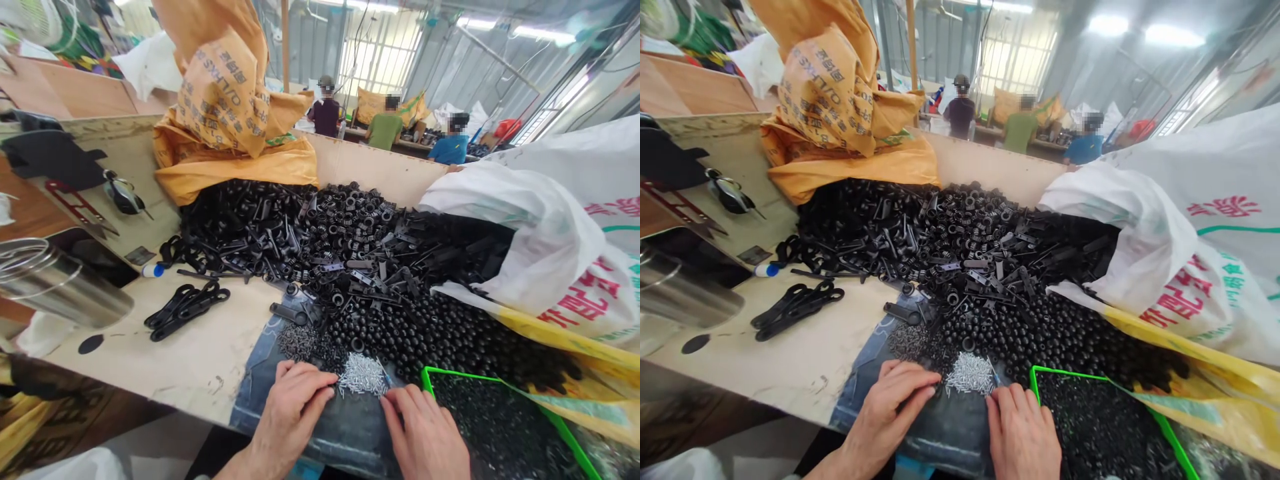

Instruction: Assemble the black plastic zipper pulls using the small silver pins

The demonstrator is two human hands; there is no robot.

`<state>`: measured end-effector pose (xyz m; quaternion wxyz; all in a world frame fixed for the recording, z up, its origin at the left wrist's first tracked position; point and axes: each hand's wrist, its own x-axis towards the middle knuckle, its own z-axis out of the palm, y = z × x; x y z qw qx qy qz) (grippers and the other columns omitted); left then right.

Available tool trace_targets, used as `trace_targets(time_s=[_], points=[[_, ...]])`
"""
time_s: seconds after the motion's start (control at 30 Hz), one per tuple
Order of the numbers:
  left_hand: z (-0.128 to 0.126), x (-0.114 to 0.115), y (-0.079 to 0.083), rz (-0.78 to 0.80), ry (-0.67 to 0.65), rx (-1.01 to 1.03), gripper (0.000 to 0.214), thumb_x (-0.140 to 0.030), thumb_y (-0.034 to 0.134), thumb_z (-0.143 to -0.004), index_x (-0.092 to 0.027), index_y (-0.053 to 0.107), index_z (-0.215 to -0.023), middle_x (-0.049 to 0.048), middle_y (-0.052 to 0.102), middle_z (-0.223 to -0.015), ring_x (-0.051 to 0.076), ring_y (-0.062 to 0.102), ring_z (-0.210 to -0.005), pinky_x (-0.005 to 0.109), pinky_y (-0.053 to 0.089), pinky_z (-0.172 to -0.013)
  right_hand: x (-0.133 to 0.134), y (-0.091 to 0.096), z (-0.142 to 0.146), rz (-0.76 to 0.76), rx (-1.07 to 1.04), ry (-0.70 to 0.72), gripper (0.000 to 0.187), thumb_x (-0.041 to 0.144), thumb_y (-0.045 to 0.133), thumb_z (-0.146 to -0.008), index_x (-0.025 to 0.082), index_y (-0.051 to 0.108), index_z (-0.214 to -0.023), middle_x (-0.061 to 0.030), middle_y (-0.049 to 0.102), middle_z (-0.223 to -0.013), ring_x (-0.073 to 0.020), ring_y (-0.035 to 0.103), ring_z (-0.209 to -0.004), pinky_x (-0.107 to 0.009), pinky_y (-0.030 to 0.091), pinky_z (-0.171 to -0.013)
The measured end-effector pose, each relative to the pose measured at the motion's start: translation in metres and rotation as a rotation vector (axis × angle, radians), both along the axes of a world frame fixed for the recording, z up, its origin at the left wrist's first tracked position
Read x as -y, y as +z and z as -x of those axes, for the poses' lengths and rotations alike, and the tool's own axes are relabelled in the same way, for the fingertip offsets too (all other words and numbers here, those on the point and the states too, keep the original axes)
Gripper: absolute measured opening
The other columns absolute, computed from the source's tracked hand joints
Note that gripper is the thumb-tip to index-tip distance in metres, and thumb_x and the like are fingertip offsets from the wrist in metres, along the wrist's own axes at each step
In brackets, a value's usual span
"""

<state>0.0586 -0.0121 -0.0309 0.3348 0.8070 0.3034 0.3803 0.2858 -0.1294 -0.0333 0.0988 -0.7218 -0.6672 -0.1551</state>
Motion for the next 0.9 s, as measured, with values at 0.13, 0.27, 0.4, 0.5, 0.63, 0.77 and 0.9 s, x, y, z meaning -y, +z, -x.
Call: trace_targets(time_s=[0.13, 0.27, 0.4, 0.5, 0.63, 0.77, 0.9], points=[[0.002, -0.001, -0.001, 0.012, 0.011, -0.058, 0.020, -0.015, 0.063, -0.099, -0.029, 0.071, -0.111, -0.0025, 0.081, -0.100, 0.020, 0.073, -0.096, 0.040, 0.035, -0.093, -0.001, 0.003, 0.002, -0.010, -0.013, -0.013, 0.034, 0.039, 0.039, -0.110, 0.026, 0.061, -0.088, -0.0004, 0.065, -0.080, -0.0213, 0.060, -0.073, -0.037, 0.031, -0.070], [0.003, 0.000, -0.007, -0.036, -0.002, -0.078, 0.025, -0.013, 0.066, -0.096, -0.030, 0.070, -0.114, -0.0038, 0.082, -0.106, 0.020, 0.075, -0.103, 0.040, 0.032, -0.095, -0.003, 0.007, 0.004, -0.001, -0.036, -0.032, 0.036, 0.039, 0.037, -0.111, 0.025, 0.062, -0.088, -0.0002, 0.064, -0.079, -0.0208, 0.061, -0.073, -0.037, 0.031, -0.070], [0.006, 0.000, -0.011, -0.044, -0.045, -0.074, 0.026, -0.012, 0.065, -0.097, -0.030, 0.067, -0.116, -0.0023, 0.082, -0.109, 0.020, 0.076, -0.103, 0.041, 0.031, -0.101, -0.006, 0.014, 0.007, -0.019, -0.042, -0.040, 0.045, 0.040, 0.030, -0.112, 0.025, 0.061, -0.083, 0.0001, 0.063, -0.075, -0.0204, 0.061, -0.069, -0.037, 0.031, -0.069], [0.007, -0.002, -0.010, -0.033, -0.075, -0.073, 0.026, -0.013, 0.064, -0.097, -0.030, 0.067, -0.116, -0.0016, 0.082, -0.110, 0.019, 0.076, -0.104, 0.042, 0.032, -0.105, -0.009, 0.021, 0.010, -0.026, -0.077, -0.031, 0.049, 0.043, 0.028, -0.112, 0.026, 0.060, -0.079, 0.0002, 0.062, -0.073, -0.0196, 0.062, -0.068, -0.037, 0.032, -0.067], [0.005, -0.002, -0.009, -0.014, -0.079, -0.049, 0.026, -0.011, 0.064, -0.095, -0.029, 0.068, -0.113, -0.0025, 0.082, -0.105, 0.018, 0.076, -0.103, 0.041, 0.036, -0.106, -0.013, 0.026, 0.021, -0.011, -0.223, 0.069, 0.040, 0.042, 0.034, -0.111, 0.027, 0.063, -0.088, 0.0009, 0.066, -0.079, -0.0175, 0.065, -0.071, -0.033, 0.039, -0.067], [0.002, 0.000, -0.007, 0.014, -0.048, -0.028, 0.023, -0.011, 0.063, -0.093, -0.028, 0.070, -0.108, -0.0015, 0.083, -0.102, 0.018, 0.078, -0.095, 0.041, 0.041, -0.105, -0.019, 0.013, 0.042, 0.068, -0.347, 0.159, 0.027, 0.039, 0.041, -0.110, 0.028, 0.064, -0.100, -0.0005, 0.069, -0.087, -0.0178, 0.069, -0.079, -0.029, 0.048, -0.070], [0.001, 0.001, -0.006, 0.039, -0.036, -0.030, 0.025, -0.014, 0.060, -0.094, -0.028, 0.070, -0.112, 0.0007, 0.083, -0.103, 0.018, 0.078, -0.088, 0.043, 0.043, -0.105, -0.024, -0.001, 0.054, 0.082, -0.433, 0.146, 0.025, 0.033, 0.041, -0.109, 0.027, 0.065, -0.105, -0.0018, 0.069, -0.090, -0.0169, 0.071, -0.081, -0.025, 0.053, -0.072]])
